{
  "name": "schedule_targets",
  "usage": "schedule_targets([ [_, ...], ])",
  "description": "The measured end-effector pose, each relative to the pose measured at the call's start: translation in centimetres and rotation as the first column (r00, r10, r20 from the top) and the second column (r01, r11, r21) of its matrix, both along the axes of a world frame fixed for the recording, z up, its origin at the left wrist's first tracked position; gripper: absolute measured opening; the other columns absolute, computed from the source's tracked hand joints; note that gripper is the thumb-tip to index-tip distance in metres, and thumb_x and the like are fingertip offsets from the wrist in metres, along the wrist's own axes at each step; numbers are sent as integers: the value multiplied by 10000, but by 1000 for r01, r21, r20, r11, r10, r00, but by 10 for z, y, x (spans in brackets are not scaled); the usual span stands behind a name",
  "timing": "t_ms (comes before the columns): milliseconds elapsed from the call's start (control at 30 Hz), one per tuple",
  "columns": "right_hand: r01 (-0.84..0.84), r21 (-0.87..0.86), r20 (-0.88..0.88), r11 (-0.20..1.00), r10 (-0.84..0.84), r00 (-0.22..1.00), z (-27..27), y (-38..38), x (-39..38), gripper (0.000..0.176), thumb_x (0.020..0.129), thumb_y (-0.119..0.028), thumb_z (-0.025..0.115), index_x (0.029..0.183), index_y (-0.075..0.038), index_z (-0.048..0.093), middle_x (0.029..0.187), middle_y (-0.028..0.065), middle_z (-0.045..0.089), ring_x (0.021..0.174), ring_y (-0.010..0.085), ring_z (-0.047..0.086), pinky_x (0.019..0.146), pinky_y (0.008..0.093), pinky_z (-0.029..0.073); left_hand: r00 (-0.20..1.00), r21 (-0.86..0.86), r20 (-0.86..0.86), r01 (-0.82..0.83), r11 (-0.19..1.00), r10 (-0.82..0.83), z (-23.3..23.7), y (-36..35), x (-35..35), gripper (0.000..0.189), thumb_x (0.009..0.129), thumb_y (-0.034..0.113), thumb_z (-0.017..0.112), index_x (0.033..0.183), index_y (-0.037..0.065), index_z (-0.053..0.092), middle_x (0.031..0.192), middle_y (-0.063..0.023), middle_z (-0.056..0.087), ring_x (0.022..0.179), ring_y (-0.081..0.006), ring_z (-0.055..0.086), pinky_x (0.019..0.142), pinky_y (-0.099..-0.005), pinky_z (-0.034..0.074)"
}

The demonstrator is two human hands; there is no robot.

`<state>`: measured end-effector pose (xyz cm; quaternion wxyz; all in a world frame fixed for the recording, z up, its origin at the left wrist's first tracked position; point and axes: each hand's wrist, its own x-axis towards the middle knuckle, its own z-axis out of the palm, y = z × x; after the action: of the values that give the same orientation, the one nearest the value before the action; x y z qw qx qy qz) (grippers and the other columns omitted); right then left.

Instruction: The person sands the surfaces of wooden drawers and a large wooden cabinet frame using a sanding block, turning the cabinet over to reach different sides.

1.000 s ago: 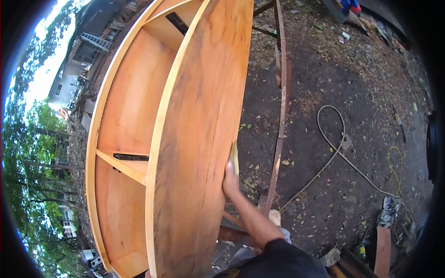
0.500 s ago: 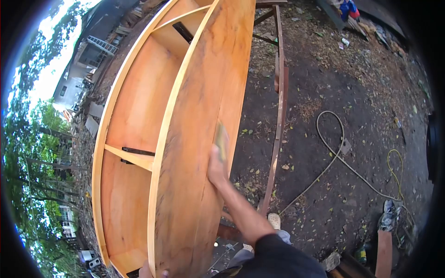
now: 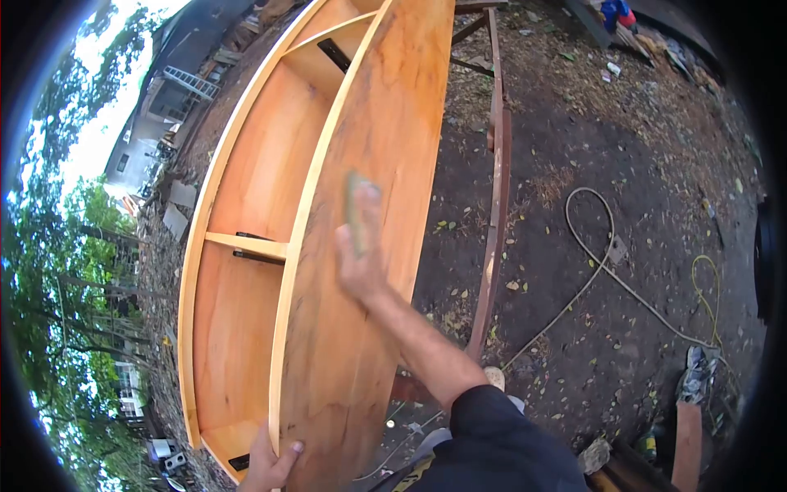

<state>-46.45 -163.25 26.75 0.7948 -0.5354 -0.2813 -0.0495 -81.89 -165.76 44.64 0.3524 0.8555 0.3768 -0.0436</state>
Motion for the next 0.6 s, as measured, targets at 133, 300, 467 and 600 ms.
schedule_targets([
  [133, -104, 0, 258, 995, 101, 961, -9, -35, -136, 768, 1075, -273, 517, 1708, 35, 212, 1787, 252, 191, 1647, 496, 135, 1338, 570, 105, 996, 30, 78, 34, 999, -37, -12, 4, -11, 542, 971, 168, 727, 1415, -58, 514, 1134, -218, 748, 1060, -327, 741, 927, -429, 584],
  [300, -283, -89, -755, 955, 121, 645, -160, -50, -186, 719, 1127, -450, 430, 1640, 50, 365, 1686, 262, 392, 1576, 379, 357, 1282, 455, 284, 994, 35, 98, 41, 999, -45, -13, 7, -14, 520, 970, 136, 716, 1412, -57, 521, 1146, -204, 742, 1052, -281, 727, 924, -409, 579],
  [467, 27, -11, -671, 1000, -27, 741, -126, 14, -73, 623, 1120, -298, 488, 1617, 57, 366, 1670, 258, 393, 1577, 391, 335, 1323, 446, 218, 990, -18, 141, 1, 1000, 1, -10, 1, -11, 542, 980, 131, 697, 1449, -61, 504, 1206, -200, 730, 1098, -252, 708, 974, -399, 561],
  [600, 30, 1, 73, 1000, -30, 997, -53, -35, -169, 674, 1118, -217, 442, 1681, 84, 229, 1772, 300, 185, 1665, 432, 115, 1350, 474, 89, 980, -33, 198, 34, 999, -27, -8, -7, -3, 548, 985, 134, 690, 1467, -46, 503, 1223, -191, 729, 1124, -253, 703, 1006, -403, 549],
])
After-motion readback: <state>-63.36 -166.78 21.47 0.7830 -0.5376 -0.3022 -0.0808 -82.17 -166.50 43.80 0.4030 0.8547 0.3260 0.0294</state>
